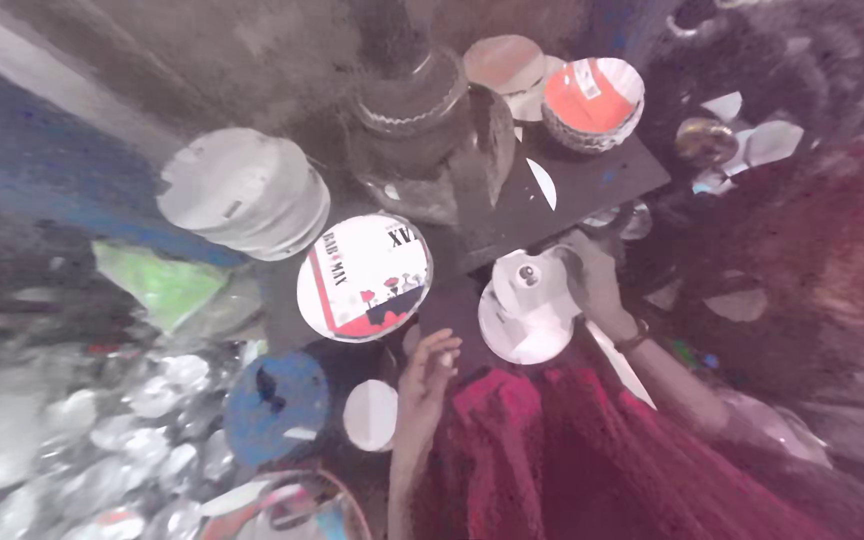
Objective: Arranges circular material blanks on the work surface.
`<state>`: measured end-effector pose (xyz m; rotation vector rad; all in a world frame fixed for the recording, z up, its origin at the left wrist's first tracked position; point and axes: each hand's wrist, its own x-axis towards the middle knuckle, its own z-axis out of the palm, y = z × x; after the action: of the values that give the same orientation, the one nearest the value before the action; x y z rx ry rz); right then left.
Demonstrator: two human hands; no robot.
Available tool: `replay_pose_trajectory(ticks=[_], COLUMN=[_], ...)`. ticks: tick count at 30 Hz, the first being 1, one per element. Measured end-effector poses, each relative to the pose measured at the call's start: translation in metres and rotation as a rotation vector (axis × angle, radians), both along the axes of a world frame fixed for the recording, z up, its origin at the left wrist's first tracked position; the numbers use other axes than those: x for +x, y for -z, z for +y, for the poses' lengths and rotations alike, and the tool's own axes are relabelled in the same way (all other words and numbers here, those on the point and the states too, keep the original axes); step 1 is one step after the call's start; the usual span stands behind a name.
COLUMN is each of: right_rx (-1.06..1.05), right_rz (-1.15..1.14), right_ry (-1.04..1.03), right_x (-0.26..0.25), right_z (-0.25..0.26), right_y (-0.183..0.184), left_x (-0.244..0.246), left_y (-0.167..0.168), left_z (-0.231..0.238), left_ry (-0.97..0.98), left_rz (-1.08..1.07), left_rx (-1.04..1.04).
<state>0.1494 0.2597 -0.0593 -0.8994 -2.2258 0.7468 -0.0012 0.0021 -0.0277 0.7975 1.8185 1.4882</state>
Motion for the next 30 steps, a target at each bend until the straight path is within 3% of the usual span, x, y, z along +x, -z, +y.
replay_pose_trajectory(ticks=[2, 5, 8, 11, 15, 19, 23, 24, 28, 30], right_rx=[-0.154, -0.331, -0.038, 0.015, 0.142, -0.204, -0.756, -0.761, -0.369, -0.22], right_rz=[0.087, 0.041, -0.13, -0.482, -0.194, 0.188, 0.144, 0.157, 0.123, 0.187], right_ry=[-0.11, -0.322, -0.232, -0.144, -0.103, -0.167, -0.478, -0.471, -0.267, -0.302], right_x=[0.0, -0.005, -0.009, -0.009, -0.003, 0.0, -0.004, -0.005, -0.003, -0.01], right_z=[-0.018, -0.053, -0.051, -0.026, -0.018, -0.034, -0.061, -0.059, -0.031, -0.024], right_y=[-0.007, -0.013, -0.006, 0.005, 0.009, 0.001, -0.025, -0.025, -0.03, -0.043], left_x=[0.002, 0.006, 0.005, -0.006, -0.01, -0.001, 0.015, 0.015, 0.004, -0.001], left_y=[0.004, 0.015, 0.016, 0.017, 0.018, 0.028, 0.029, 0.027, 0.022, 0.022], left_z=[0.005, 0.014, 0.009, -0.012, -0.022, -0.011, 0.01, 0.011, -0.007, -0.021], left_ry=[-0.015, -0.033, -0.179, -0.257, -0.388, -0.336, -0.184, -0.166, -0.253, -0.287], left_rz=[0.029, 0.051, 0.208, 0.233, 0.051, -0.033, -0.032, -0.026, -0.069, -0.127], left_rx=[-0.019, 0.05, -0.064, -0.104, 0.002, 0.164, 0.145, 0.141, 0.101, 0.148])
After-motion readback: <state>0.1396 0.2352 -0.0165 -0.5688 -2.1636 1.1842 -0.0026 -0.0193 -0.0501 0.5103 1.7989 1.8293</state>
